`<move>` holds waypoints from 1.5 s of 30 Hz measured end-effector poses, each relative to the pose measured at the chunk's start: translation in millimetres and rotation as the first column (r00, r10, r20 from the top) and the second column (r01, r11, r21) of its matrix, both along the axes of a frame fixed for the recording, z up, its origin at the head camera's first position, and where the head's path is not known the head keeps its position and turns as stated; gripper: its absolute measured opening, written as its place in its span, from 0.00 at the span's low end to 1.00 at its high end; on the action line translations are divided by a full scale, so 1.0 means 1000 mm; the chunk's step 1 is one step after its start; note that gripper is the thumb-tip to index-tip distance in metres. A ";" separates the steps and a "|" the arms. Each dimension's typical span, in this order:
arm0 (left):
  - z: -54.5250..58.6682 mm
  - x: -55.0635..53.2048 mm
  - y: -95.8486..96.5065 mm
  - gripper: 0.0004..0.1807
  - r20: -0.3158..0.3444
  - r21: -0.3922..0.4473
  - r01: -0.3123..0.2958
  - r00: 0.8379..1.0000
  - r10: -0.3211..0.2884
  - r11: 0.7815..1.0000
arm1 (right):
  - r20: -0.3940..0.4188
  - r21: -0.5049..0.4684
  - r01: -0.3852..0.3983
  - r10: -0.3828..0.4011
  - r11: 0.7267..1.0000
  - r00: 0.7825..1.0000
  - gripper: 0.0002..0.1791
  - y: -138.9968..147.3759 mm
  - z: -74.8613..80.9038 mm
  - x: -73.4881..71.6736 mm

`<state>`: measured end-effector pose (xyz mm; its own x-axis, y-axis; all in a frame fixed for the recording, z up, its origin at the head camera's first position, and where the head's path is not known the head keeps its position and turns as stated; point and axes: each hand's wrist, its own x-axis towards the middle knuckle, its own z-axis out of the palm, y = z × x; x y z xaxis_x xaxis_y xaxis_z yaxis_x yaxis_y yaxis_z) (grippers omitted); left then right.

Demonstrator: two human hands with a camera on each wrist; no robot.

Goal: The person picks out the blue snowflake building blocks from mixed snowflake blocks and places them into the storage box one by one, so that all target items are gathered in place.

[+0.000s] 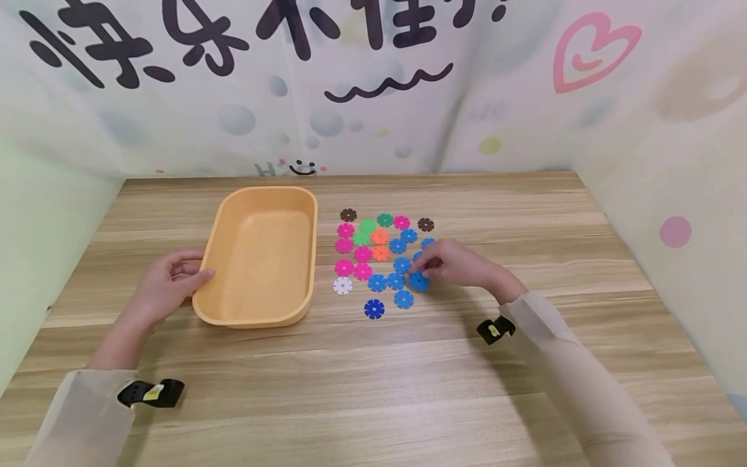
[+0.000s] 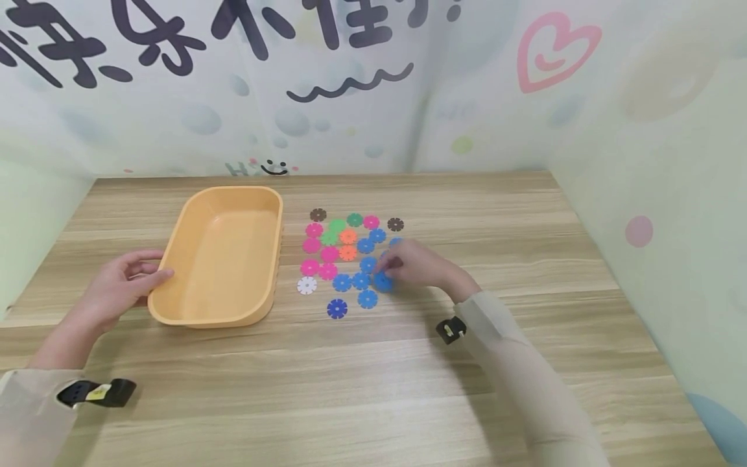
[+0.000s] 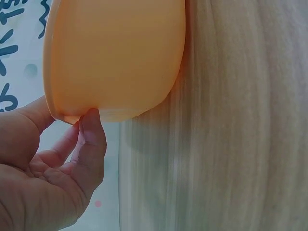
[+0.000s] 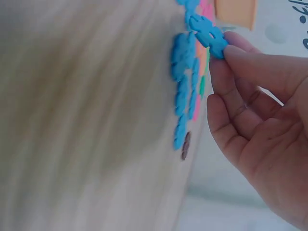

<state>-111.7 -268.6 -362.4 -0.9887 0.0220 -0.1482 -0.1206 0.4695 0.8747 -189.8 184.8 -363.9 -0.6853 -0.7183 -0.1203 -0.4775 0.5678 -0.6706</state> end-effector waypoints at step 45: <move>0.000 -0.001 0.001 0.31 0.004 -0.037 0.001 1.000 -0.001 0.999 | 0.069 -0.043 -0.314 0.317 0.948 0.946 0.11 -0.220 0.051 -0.039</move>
